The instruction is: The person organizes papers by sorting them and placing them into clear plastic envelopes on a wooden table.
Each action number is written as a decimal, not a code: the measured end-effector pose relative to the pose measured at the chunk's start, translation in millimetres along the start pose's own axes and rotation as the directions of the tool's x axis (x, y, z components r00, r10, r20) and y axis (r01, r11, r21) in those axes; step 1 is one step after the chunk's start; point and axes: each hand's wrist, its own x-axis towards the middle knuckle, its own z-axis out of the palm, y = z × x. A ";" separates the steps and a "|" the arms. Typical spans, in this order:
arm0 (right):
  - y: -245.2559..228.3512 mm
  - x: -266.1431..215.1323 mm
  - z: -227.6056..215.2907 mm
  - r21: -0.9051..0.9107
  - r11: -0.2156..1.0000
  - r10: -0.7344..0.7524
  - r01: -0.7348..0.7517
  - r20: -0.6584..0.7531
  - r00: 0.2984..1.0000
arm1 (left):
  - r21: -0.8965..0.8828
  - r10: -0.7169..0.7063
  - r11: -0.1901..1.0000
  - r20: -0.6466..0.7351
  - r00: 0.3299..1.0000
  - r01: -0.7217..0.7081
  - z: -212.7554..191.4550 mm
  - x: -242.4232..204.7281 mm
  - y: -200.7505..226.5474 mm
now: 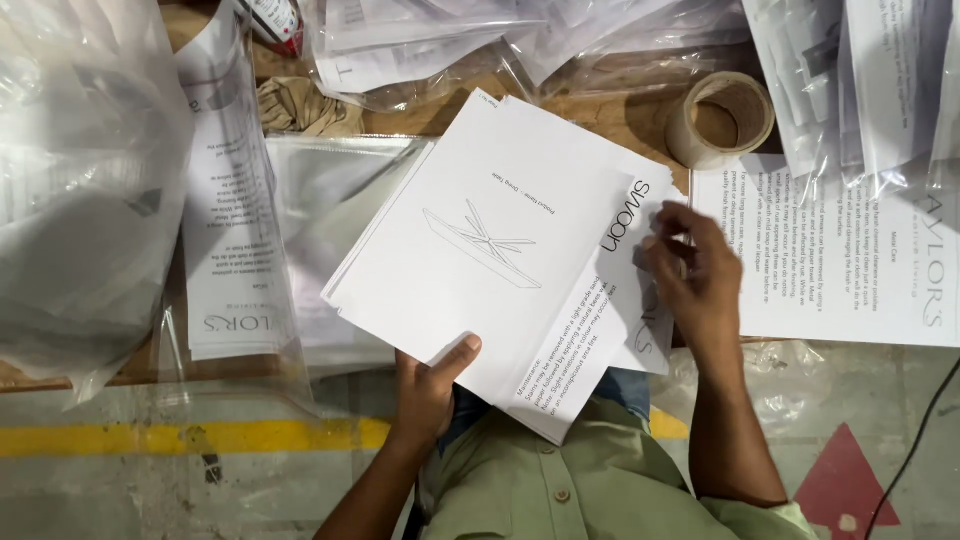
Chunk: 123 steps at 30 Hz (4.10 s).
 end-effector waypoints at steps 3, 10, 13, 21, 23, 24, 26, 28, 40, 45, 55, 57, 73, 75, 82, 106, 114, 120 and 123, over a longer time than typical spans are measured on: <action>-10.4 -6.1 0.2 -0.125 0.990 0.071 -0.064 0.050 0.996 | -0.063 0.003 0.998 0.047 0.999 0.000 3.3 1.6 6.1; -32.1 -10.1 -0.2 -0.197 0.903 0.420 -0.381 0.227 0.879 | -0.217 0.063 0.975 0.059 0.996 -0.049 2.6 3.0 -3.3; -30.1 -13.7 1.0 -0.054 0.914 0.403 -0.401 0.222 0.888 | -0.187 0.036 0.982 0.035 0.999 -0.029 6.0 1.6 4.2; 11.0 37.9 -2.5 -0.424 0.891 -0.127 0.159 0.105 0.986 | -0.211 0.037 0.977 0.020 0.999 -0.032 5.1 1.2 2.2; 6.3 57.1 -0.5 -0.519 0.816 -0.213 0.254 0.138 0.967 | -0.216 0.037 0.976 0.019 0.999 -0.032 4.7 3.8 2.7; 1.1 64.4 0.5 -0.519 0.838 -0.101 0.169 0.158 0.982 | -0.186 0.037 0.982 0.014 0.999 -0.034 4.6 3.1 2.7; 4.0 76.8 1.4 -0.518 0.852 0.020 0.076 0.177 0.984 | -0.150 0.032 0.988 0.011 0.999 -0.030 2.3 2.0 -0.9; 20.5 86.4 0.2 -0.452 0.890 0.167 -0.062 0.196 0.966 | -0.133 0.000 0.991 -0.026 1.000 -0.004 -1.3 1.4 -7.5; -69.6 15.4 17.6 -0.072 0.982 -0.116 0.177 0.510 0.852 | 0.217 0.067 0.974 -0.003 0.998 -0.065 -10.3 -1.6 -12.1; -104.0 -38.4 24.2 0.024 0.826 -0.444 0.564 0.643 0.623 | -0.229 -0.071 0.972 -0.062 0.996 0.055 -26.7 -2.2 -37.0; -101.9 -58.1 31.0 0.106 0.744 -0.527 0.659 0.700 0.482 | -0.210 0.134 0.972 0.148 0.980 -0.101 -26.9 -2.9 -33.1; -103.0 -57.6 31.2 0.106 0.741 -0.531 0.663 0.697 0.482 | -0.200 0.113 0.976 0.140 0.984 -0.083 -27.6 -3.6 -31.4; -45.7 -0.7 -22.0 -0.385 0.917 -0.148 0.106 -0.079 0.986 | -0.081 -0.022 0.997 -0.003 1.000 0.022 -7.7 -5.4 -10.9; -35.5 -11.3 -18.5 -0.311 0.948 -0.078 0.063 -0.038 0.996 | -0.117 -0.027 0.993 0.013 1.000 0.028 1.7 -3.5 8.1; 7.0 -38.4 -18.5 -0.061 0.994 0.095 -0.095 -0.005 0.995 | -0.352 -0.172 0.921 0.024 0.985 0.169 12.7 -5.0 36.6; -20.5 -67.1 -5.2 0.595 0.485 0.518 -0.641 0.395 0.759 | -0.429 -0.029 0.903 0.021 0.999 0.035 -6.6 -2.0 44.7; -29.4 -62.5 7.5 0.507 0.516 0.560 -0.690 0.410 0.720 | -0.374 0.059 0.926 0.030 0.998 -0.043 -8.2 -2.7 23.7; -30.3 -68.0 13.2 0.496 0.549 0.505 -0.673 0.444 0.740 | -0.327 -0.049 0.944 0.016 0.999 0.051 -3.0 0.0 33.6; -18.9 -70.2 15.1 0.478 0.591 0.500 -0.650 0.415 0.760 | -0.317 -0.084 0.945 -0.009 0.996 0.077 -0.7 -0.8 38.2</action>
